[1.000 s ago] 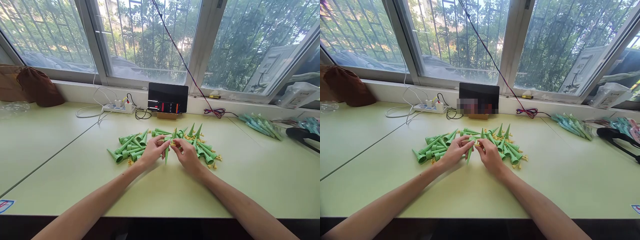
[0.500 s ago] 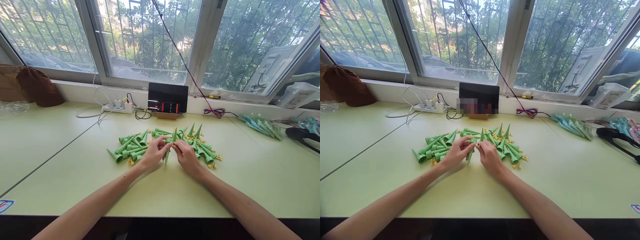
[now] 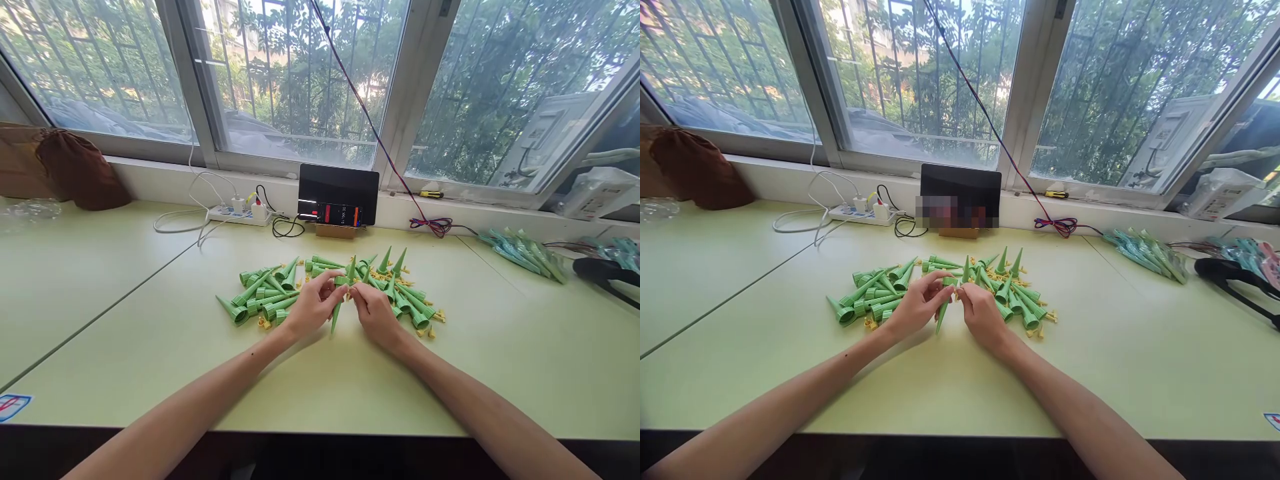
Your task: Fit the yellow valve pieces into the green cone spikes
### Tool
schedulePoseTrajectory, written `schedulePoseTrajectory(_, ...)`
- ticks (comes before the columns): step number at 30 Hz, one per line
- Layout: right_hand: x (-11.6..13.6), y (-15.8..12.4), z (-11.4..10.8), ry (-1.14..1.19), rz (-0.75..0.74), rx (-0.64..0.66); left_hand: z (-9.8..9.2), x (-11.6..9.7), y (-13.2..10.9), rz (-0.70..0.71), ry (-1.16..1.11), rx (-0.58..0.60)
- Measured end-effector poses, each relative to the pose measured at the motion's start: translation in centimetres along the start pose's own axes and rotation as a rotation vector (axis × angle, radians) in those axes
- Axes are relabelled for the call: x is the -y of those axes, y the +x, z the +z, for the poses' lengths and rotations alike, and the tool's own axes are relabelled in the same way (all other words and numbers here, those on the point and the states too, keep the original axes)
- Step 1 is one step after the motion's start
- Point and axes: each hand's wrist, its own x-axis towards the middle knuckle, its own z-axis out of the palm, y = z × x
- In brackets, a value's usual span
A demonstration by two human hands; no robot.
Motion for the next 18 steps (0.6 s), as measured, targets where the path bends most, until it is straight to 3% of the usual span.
schedulePoseTrajectory(10,0.70,-0.02,-0.35,0.056,0.024,0.009,-0.18,-0.50,0.42,-0.160,-0.173,-0.122)
schedulePoseTrajectory(18,0.04,-0.07,-0.38,-0.073,-0.113,0.011,-0.23,-0.77,0.43,-0.187,-0.204,-0.109)
